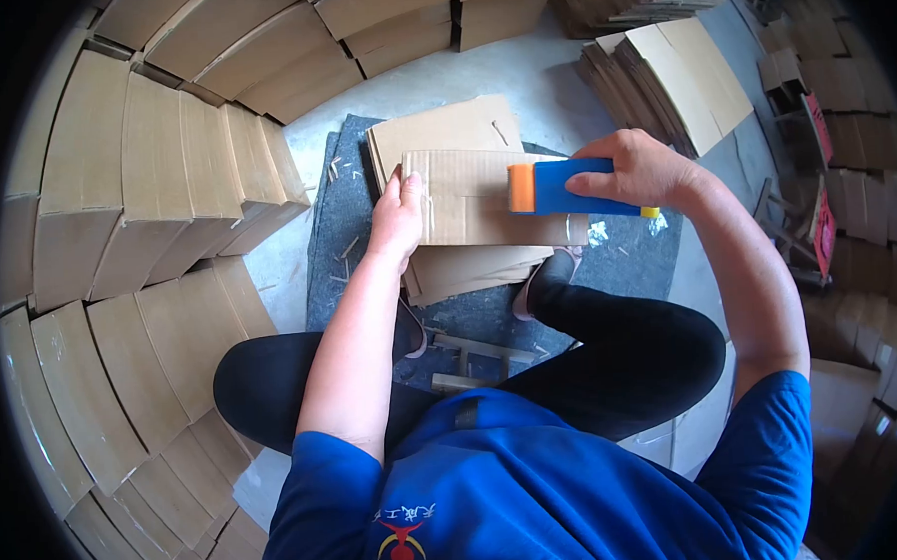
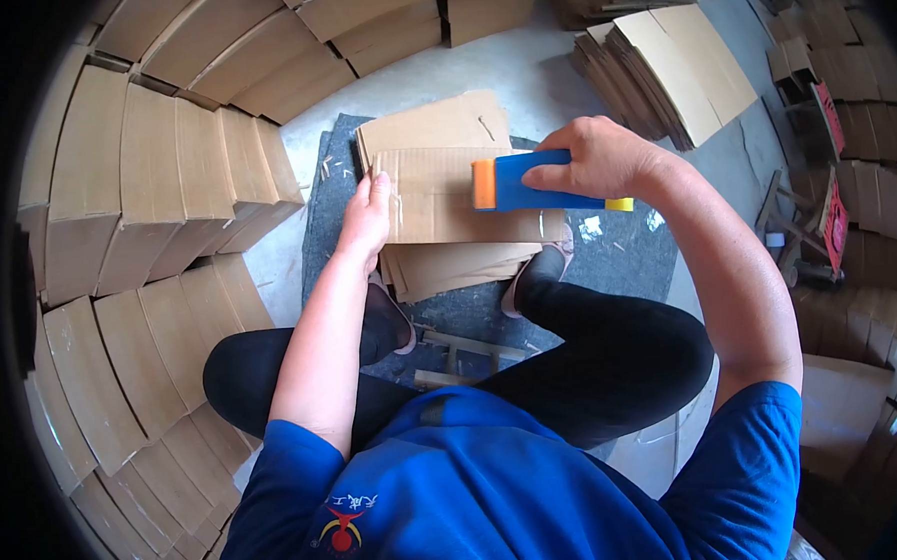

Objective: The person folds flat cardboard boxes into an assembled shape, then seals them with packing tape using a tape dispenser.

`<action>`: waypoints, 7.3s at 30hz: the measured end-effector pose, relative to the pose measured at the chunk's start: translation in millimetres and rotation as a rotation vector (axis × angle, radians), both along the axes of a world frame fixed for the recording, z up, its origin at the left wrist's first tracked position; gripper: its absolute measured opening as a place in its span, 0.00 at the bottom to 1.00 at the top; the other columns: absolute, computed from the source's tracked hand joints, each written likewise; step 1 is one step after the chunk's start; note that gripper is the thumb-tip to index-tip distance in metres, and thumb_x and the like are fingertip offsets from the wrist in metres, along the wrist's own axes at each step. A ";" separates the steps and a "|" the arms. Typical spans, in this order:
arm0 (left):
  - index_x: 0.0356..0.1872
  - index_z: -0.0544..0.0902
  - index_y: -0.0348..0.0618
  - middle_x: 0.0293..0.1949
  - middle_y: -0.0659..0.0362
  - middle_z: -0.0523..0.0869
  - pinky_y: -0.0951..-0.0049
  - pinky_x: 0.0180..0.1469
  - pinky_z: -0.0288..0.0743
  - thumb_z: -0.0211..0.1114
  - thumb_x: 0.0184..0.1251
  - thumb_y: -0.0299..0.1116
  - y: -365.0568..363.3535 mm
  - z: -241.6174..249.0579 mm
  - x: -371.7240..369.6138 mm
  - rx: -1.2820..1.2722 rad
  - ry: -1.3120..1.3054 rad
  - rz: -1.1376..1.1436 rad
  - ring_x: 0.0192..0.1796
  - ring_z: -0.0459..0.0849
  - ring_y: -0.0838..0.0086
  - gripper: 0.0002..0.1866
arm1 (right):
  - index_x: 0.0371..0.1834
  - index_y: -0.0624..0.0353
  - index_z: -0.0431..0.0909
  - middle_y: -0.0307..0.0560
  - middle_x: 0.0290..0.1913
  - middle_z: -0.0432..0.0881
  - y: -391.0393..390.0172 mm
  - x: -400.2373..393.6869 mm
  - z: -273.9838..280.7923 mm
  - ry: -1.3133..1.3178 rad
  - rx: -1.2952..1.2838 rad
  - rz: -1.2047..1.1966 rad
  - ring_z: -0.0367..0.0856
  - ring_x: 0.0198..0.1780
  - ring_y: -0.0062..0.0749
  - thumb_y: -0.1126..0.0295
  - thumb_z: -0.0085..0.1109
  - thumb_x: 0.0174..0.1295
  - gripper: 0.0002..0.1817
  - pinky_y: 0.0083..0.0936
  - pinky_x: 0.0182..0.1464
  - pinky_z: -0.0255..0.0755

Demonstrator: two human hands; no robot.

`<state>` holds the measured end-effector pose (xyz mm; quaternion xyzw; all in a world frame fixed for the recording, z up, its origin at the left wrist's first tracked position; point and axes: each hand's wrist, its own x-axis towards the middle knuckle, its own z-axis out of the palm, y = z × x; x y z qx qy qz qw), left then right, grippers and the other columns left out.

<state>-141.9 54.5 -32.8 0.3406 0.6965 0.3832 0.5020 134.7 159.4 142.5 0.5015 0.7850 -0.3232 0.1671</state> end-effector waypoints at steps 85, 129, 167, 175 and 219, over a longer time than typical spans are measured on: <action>0.79 0.58 0.45 0.82 0.57 0.54 0.56 0.83 0.31 0.43 0.79 0.58 -20.6 31.7 100.2 0.287 1.191 -0.784 0.84 0.46 0.67 0.37 | 0.83 0.65 0.39 0.52 0.36 0.85 -115.0 46.9 -116.8 -0.529 0.408 0.262 0.85 0.36 0.38 0.68 0.54 0.65 0.46 0.35 0.38 0.74; 0.60 0.78 0.39 0.67 0.48 0.74 0.52 0.73 0.58 0.63 0.58 0.25 -75.2 32.1 40.4 0.645 0.961 -0.195 0.69 0.71 0.52 0.25 | 0.78 0.53 0.59 0.61 0.53 0.84 -112.2 235.5 -209.4 -0.233 0.101 -0.349 0.84 0.56 0.53 0.60 0.64 0.55 0.44 0.41 0.59 0.76; 0.77 0.64 0.50 0.80 0.53 0.59 0.39 0.79 0.28 0.59 0.67 0.35 -139.6 -25.8 114.7 0.652 1.189 -0.754 0.83 0.50 0.50 0.35 | 0.56 0.60 0.83 0.41 0.51 0.86 -5.2 73.9 -215.2 1.180 -0.305 -0.887 0.80 0.57 0.25 0.66 0.57 0.73 0.14 0.29 0.68 0.67; 0.75 0.67 0.52 0.80 0.55 0.60 0.41 0.80 0.29 0.58 0.72 0.38 -147.9 -27.4 115.3 0.644 1.215 -0.751 0.83 0.51 0.54 0.30 | 0.81 0.57 0.53 0.62 0.77 0.59 17.9 37.1 -214.9 0.526 -0.288 0.174 0.52 0.79 0.57 0.26 0.52 0.61 0.56 0.54 0.79 0.42; 0.70 0.71 0.43 0.74 0.48 0.67 0.50 0.81 0.43 0.69 0.66 0.44 165.4 14.5 107.5 0.584 1.126 -0.589 0.79 0.59 0.56 0.34 | 0.83 0.56 0.41 0.65 0.78 0.55 -50.6 66.1 -289.3 0.887 -0.300 -0.594 0.58 0.78 0.57 0.72 0.70 0.50 0.58 0.41 0.75 0.63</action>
